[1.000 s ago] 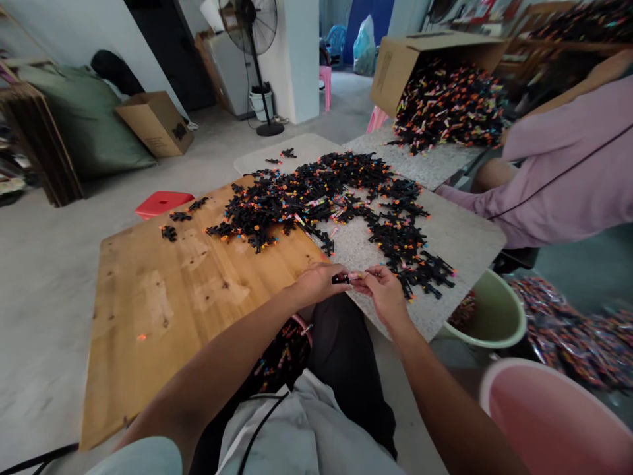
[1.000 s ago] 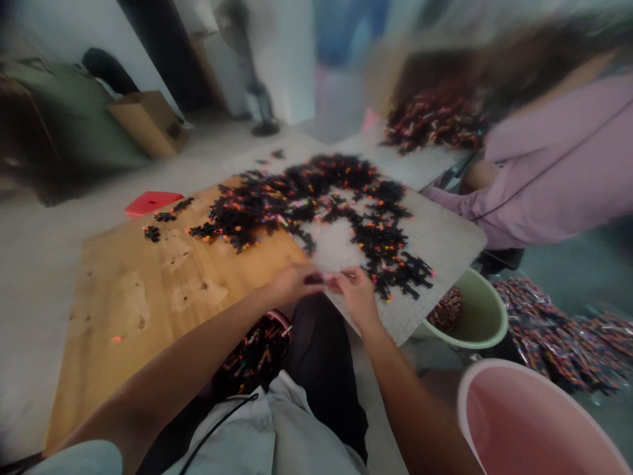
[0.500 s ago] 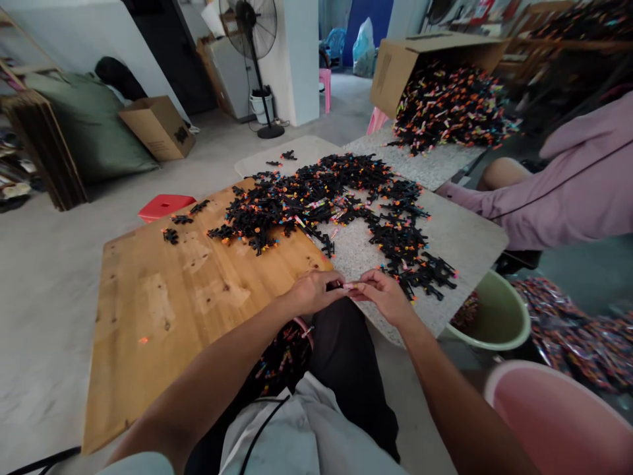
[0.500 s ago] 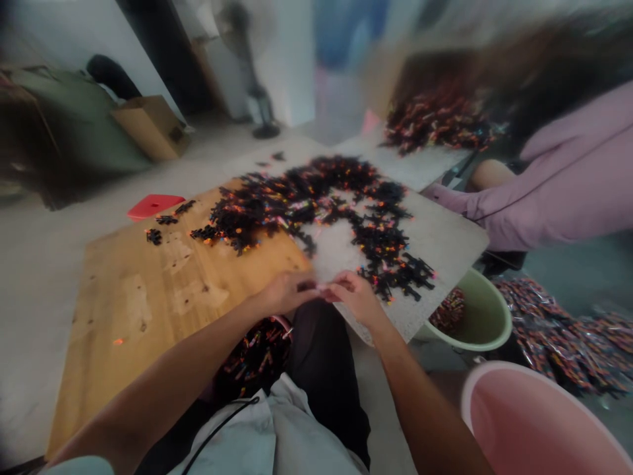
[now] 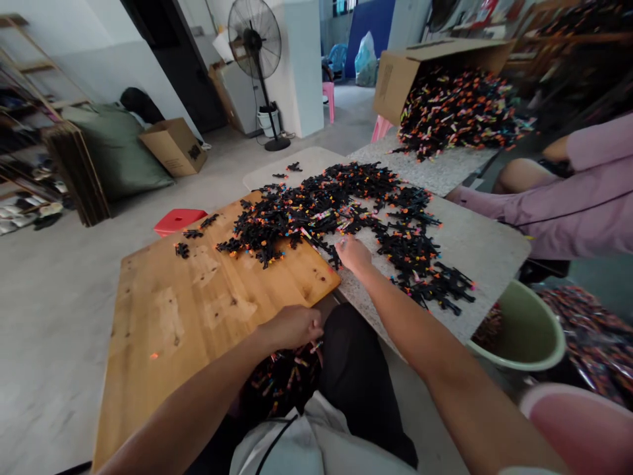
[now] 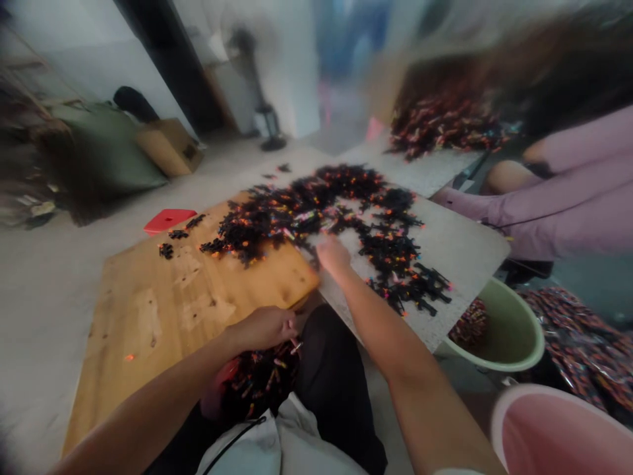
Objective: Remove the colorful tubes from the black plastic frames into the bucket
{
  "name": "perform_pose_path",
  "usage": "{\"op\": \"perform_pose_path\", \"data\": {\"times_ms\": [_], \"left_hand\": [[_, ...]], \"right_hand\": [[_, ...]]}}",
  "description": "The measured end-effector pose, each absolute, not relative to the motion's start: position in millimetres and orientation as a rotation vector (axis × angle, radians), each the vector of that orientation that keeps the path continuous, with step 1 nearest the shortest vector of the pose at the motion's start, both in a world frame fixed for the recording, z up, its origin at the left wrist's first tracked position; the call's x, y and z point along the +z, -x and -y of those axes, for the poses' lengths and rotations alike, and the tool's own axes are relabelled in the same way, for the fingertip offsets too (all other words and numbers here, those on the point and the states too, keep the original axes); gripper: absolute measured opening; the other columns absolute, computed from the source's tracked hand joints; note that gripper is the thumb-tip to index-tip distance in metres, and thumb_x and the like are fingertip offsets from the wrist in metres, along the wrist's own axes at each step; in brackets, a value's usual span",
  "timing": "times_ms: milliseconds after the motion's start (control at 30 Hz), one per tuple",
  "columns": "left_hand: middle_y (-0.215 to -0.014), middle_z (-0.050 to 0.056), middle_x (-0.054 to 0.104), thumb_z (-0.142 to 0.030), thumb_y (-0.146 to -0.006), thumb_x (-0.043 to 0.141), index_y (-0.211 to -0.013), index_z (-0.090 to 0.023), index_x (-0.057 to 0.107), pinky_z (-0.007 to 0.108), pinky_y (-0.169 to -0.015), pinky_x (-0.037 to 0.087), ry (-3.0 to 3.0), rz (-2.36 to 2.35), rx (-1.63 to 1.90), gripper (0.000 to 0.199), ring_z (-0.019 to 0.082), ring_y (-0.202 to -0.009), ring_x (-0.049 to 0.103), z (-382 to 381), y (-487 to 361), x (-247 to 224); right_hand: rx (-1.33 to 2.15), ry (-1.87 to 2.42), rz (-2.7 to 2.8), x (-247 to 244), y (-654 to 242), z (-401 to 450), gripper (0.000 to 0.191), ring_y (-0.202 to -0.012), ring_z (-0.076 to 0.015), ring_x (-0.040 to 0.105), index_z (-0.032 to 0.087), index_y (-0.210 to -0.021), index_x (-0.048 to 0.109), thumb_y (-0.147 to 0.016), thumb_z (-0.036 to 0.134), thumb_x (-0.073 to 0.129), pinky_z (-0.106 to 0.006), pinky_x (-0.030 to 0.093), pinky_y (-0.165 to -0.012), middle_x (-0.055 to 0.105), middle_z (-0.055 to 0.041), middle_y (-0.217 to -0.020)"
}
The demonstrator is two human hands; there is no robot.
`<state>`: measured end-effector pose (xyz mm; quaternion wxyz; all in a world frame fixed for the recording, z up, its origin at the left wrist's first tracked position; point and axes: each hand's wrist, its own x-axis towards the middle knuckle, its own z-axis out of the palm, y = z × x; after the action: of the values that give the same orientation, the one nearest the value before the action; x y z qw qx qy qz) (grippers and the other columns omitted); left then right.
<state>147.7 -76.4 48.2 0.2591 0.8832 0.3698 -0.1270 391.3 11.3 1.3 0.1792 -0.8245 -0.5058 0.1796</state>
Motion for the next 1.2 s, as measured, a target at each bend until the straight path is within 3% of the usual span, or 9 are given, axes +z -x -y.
{"op": "perform_pose_path", "data": {"times_ms": [133, 333, 467, 567, 700, 833, 933, 1100, 1200], "left_hand": [[-0.100, 0.007, 0.077, -0.039, -0.102, 0.044, -0.104, -0.023, 0.074, 0.028, -0.076, 0.051, -2.411, -1.410, -0.071, 0.034, 0.021, -0.090, 0.072, 31, -200, 51], [-0.108, 0.019, 0.073, -0.048, -0.097, 0.057, -0.114, -0.010, 0.073, 0.036, -0.086, 0.054, -2.369, -1.584, -0.030, 0.044, 0.030, -0.103, 0.070, -29, -274, 31], [-0.115, 0.023, 0.071, -0.028, -0.097, 0.056, -0.123, -0.006, 0.068, 0.037, -0.088, 0.054, -2.340, -1.609, -0.060, 0.036, 0.032, -0.109, 0.068, -42, -303, 11], [-0.119, 0.023, 0.069, -0.019, -0.095, 0.053, -0.127, -0.006, 0.064, 0.038, -0.087, 0.055, -2.357, -1.563, -0.069, 0.037, 0.032, -0.111, 0.068, -42, -310, 0], [-0.124, 0.020, 0.067, -0.029, -0.084, 0.070, -0.128, -0.010, 0.065, 0.040, -0.096, 0.054, -2.472, -1.357, 0.002, 0.048, 0.034, -0.118, 0.063, -33, -303, -1], [-0.123, 0.011, 0.066, -0.031, -0.085, 0.067, -0.133, -0.019, 0.064, 0.035, -0.103, 0.051, -2.541, -1.082, 0.185, 0.050, 0.026, -0.117, 0.062, -21, -285, 8], [-0.118, 0.010, 0.064, -0.025, -0.083, 0.064, -0.132, -0.017, 0.065, 0.034, -0.098, 0.054, -2.506, -0.808, 0.459, 0.049, 0.022, -0.105, 0.064, -12, -267, 11], [-0.117, 0.011, 0.059, -0.022, -0.082, 0.059, -0.125, -0.017, 0.066, 0.039, -0.093, 0.056, -2.578, -0.546, 0.621, 0.044, 0.023, -0.103, 0.062, 5, -237, 19], [-0.116, 0.010, 0.058, -0.030, -0.087, 0.062, -0.127, -0.020, 0.066, 0.038, -0.090, 0.056, -2.652, -0.484, 0.656, 0.041, 0.023, -0.102, 0.063, 14, -228, 26]], "right_hand": [[0.475, 2.392, 1.491, 2, -390, -35, 0.035, -0.115, -0.0303, 0.070, 0.012, -0.128, 0.065, -0.101, 0.031, 0.052, -0.032, 0.051, -0.089, 0.069, -0.0222, -0.128], [0.377, 2.420, 1.608, -6, -402, 6, 0.024, -0.111, -0.0276, 0.070, 0.009, -0.113, 0.070, -0.096, 0.021, 0.057, -0.028, 0.049, -0.088, 0.074, -0.0217, -0.113], [0.322, 2.410, 1.641, -21, -420, 65, 0.020, -0.110, -0.0269, 0.068, 0.012, -0.106, 0.069, -0.096, 0.021, 0.054, -0.030, 0.047, -0.090, 0.073, -0.0187, -0.110], [0.295, 2.319, 1.503, -33, -434, 102, 0.019, -0.101, -0.0268, 0.070, 0.015, -0.106, 0.067, -0.096, 0.023, 0.053, -0.033, 0.049, -0.085, 0.074, -0.0152, -0.106], [0.421, 2.022, 1.266, -39, -444, 120, 0.020, -0.091, -0.0258, 0.070, 0.020, -0.107, 0.064, -0.094, 0.032, 0.054, -0.036, 0.051, -0.081, 0.074, -0.0097, -0.098], [0.733, 1.644, 0.966, -29, -443, 111, 0.027, -0.076, -0.0221, 0.068, 0.021, -0.103, 0.062, -0.089, 0.044, 0.060, -0.031, 0.051, -0.060, 0.074, -0.0073, -0.092], [0.868, 1.472, 0.815, -17, -440, 107, 0.035, -0.067, -0.0183, 0.063, 0.020, -0.103, 0.065, -0.083, 0.048, 0.069, -0.026, 0.044, -0.048, 0.072, -0.0060, -0.087], [1.011, 1.288, 0.827, 5, -428, 115, 0.038, -0.064, -0.0150, 0.061, 0.019, -0.103, 0.071, -0.081, 0.049, 0.076, -0.025, 0.044, -0.047, 0.072, -0.0045, -0.085], [1.086, 1.215, 0.828, 17, -414, 120, 0.037, -0.060, -0.0139, 0.059, 0.019, -0.100, 0.073, -0.080, 0.049, 0.078, -0.025, 0.044, -0.046, 0.070, -0.0030, -0.081]]}}
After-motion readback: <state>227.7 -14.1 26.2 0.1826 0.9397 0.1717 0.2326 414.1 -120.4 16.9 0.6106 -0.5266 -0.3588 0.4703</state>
